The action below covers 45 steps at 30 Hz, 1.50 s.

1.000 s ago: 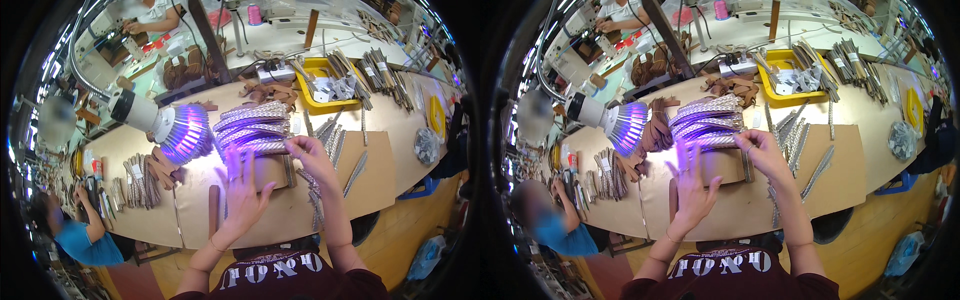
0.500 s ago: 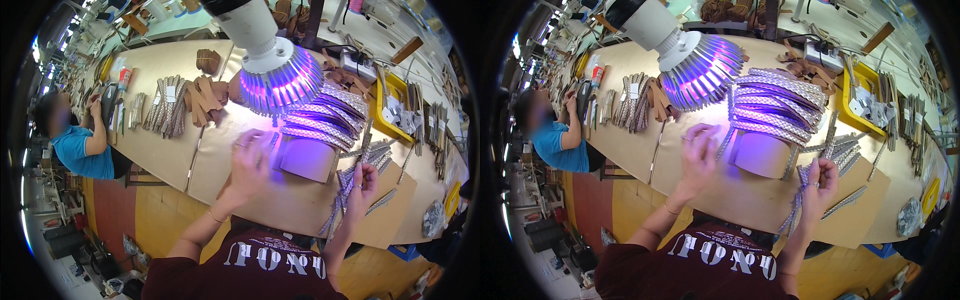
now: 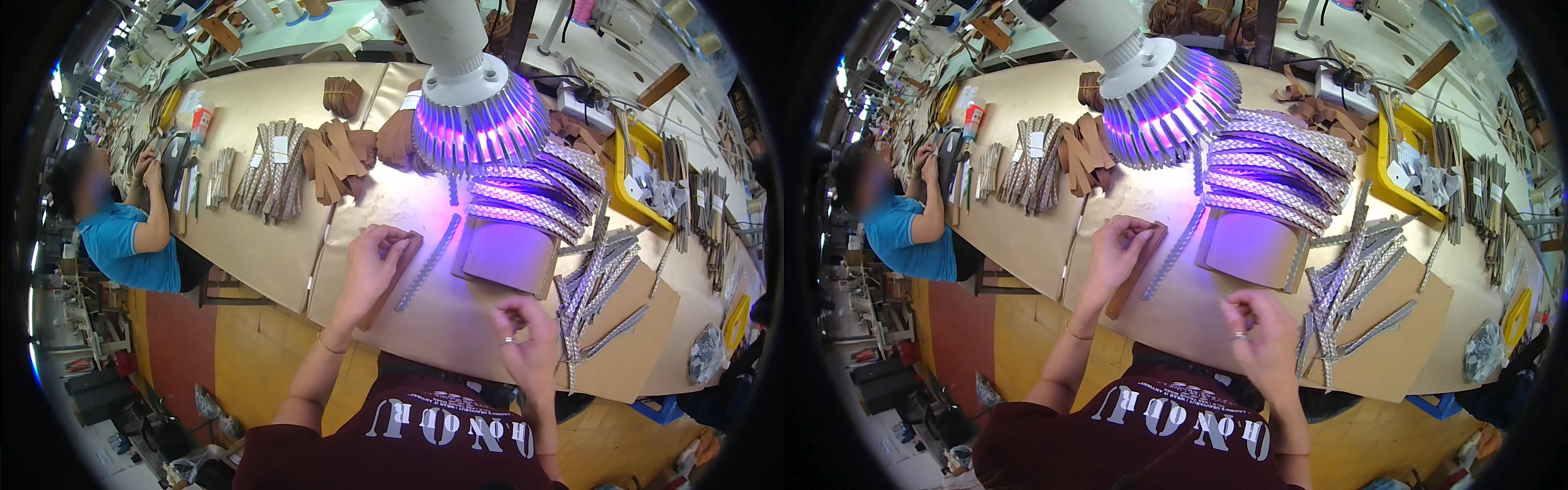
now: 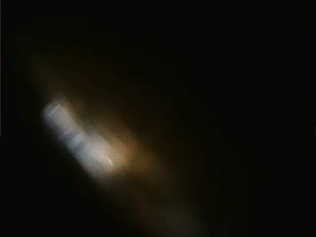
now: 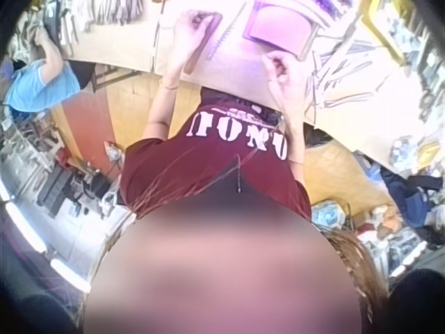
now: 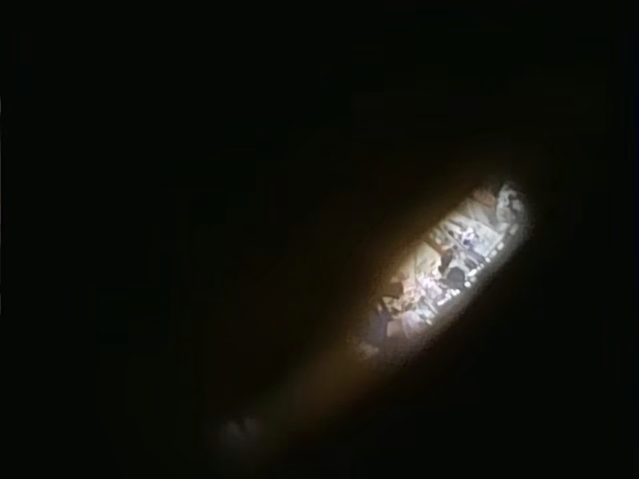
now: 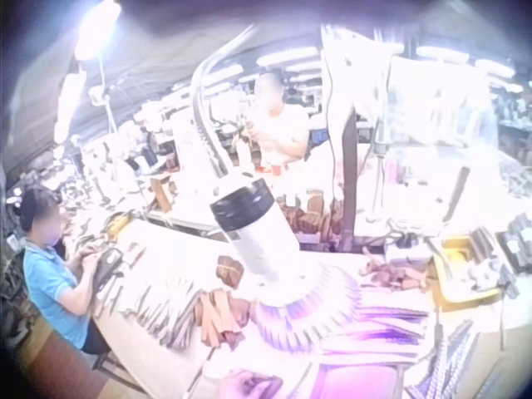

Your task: The person repeatedly picks up braided cords, wraps them around a cardboard form under a UV lamp, and places the finished pieces on the table. The process is repeated multiple times with different cords.

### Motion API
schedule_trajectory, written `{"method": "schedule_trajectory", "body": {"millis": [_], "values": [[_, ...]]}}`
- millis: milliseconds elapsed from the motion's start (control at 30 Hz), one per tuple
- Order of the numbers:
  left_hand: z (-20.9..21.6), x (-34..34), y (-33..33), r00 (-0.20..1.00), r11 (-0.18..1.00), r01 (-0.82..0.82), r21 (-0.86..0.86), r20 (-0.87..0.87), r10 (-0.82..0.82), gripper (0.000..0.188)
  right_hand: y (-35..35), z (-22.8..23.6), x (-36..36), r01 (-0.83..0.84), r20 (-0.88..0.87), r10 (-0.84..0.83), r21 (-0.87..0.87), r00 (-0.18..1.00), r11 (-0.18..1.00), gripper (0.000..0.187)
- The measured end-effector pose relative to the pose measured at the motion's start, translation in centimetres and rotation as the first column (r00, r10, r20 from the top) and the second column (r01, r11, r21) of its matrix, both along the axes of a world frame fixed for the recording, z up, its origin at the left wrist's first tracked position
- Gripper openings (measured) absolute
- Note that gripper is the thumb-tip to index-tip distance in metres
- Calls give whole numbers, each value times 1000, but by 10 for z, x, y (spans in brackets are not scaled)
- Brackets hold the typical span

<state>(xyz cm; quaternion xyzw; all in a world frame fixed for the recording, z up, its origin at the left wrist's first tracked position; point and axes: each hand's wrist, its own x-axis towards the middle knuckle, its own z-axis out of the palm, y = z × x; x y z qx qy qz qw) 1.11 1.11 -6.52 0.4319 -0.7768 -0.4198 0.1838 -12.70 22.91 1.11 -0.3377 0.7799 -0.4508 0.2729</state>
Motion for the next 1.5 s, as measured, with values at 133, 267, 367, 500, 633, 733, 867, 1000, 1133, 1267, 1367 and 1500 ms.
{"method": "schedule_trajectory", "body": {"millis": [133, 267, 367, 500, 633, 733, 867, 1000, 1133, 1267, 1367, 1500], "values": [[-5, 3, 0, 994, 992, 64, -107, -83, -73, 9, -29, -12, 22, -268, -179, 283, 102, 942, 958, 13], [-8, 14, 0, 965, 971, 184, -149, -162, -208, 7, -63, -35, 34, -387, -200, 370, -49, 907, 921, 21], [-8, 28, -3, 953, 974, 223, 49, -223, -207, 9, -79, -49, 33, -477, -93, 476, 8, 875, 879, 25], [-13, 42, -12, 936, 946, 266, 187, -283, -208, 9, -85, -56, 34, -499, -35, 500, 41, 865, 866, 28], [-6, 53, -20, 909, 970, 205, 133, -394, -138, 8, -86, -56, 38, -485, -62, 492, 102, 869, 869, 33], [27, 73, -26, 836, 974, 121, 193, -549, 5, 7, -88, -58, 40, -505, -164, 533, 187, 830, 843, 34], [101, 109, -27, 669, 972, -231, -41, -732, 128, 12, -91, -61, 42, -516, -196, 557, 225, 807, 826, 37], [152, 109, -18, 436, 982, -45, -186, -888, -148, 24, -89, -51, 41, -542, -147, 554, 113, 820, 833, 39], [150, 62, 22, 646, 966, 152, -209, -718, -257, 32, -71, -20, 31, -388, 171, 465, -349, 869, 853, 51], [125, -2, 60, 693, 964, 210, 161, -720, -31, 46, -32, 12, 3, -257, 241, 472, -593, 848, 763, 62], [119, -31, 74, 637, 900, 251, 356, -761, 124, 43, -3, 27, -5, -126, 396, 333, -464, 856, 877, 59], [107, -51, 80, 659, 908, 179, 380, -731, 177, 40, 18, 31, -23, -8, 323, 53, -141, 945, 990, 35]]}}
